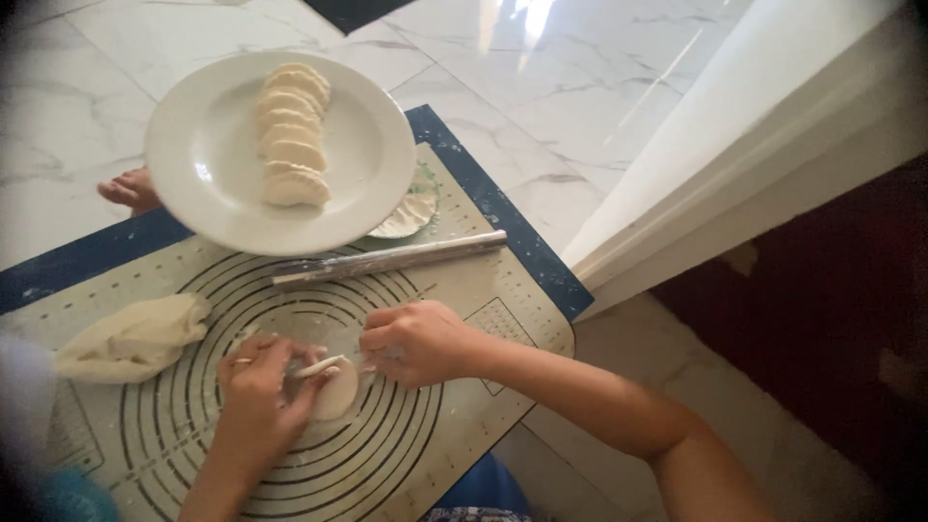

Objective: Preparing and shaping dumplings from dough using a rolling pin and a plastic mold.

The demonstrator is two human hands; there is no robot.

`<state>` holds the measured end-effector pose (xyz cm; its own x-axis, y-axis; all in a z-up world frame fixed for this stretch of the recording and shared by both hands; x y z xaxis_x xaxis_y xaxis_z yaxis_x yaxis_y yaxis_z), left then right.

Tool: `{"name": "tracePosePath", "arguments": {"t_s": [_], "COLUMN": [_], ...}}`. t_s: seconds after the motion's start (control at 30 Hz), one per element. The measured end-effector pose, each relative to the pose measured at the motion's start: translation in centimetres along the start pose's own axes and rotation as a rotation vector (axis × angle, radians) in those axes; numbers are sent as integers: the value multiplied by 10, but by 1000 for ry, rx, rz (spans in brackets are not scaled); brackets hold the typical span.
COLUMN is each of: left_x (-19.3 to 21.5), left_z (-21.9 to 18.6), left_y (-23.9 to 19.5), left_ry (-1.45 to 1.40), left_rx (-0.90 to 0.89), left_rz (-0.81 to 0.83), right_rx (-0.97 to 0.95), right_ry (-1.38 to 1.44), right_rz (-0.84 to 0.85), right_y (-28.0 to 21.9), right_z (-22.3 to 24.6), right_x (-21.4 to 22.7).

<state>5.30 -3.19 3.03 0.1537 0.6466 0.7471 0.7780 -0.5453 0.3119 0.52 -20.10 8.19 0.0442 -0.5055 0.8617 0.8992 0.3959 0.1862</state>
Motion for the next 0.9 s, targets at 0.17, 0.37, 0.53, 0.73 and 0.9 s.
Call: {"name": "tracePosePath", "arguments": {"t_s": [0.17, 0.37, 0.53, 0.73, 0.9], "left_x": [14, 25, 22, 34, 26], "left_z": [-8, -7, 2, -15, 25], "left_y": [0, -5, -15, -6, -12], "left_ry": [-191, -354, -420, -316, -763], "left_rx": [103, 388, 428, 253, 500], "left_rz": [-74, -154, -268, -269, -339], "right_rx": [55, 72, 192, 47, -49], "right_ry": [-144, -301, -19, 620, 623], "right_rz": [-138, -204, -183, -32, -99], "right_y": [0, -7, -7, 27, 51], "right_z": [-37, -46, -8, 15, 5], "right_x": [1, 12, 5, -12, -26]}}
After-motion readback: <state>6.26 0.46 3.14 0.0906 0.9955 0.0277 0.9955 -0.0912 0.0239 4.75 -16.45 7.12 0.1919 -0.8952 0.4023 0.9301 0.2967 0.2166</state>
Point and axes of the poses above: each hand's wrist, its own y-axis towards the middle knuckle, its own x-axis out of the back of the hand, z = x × y, the point moved 7 cm from there along y, towards the middle knuckle, and after that the axes turned 2 degrees about -z, right-handed, at the moved point
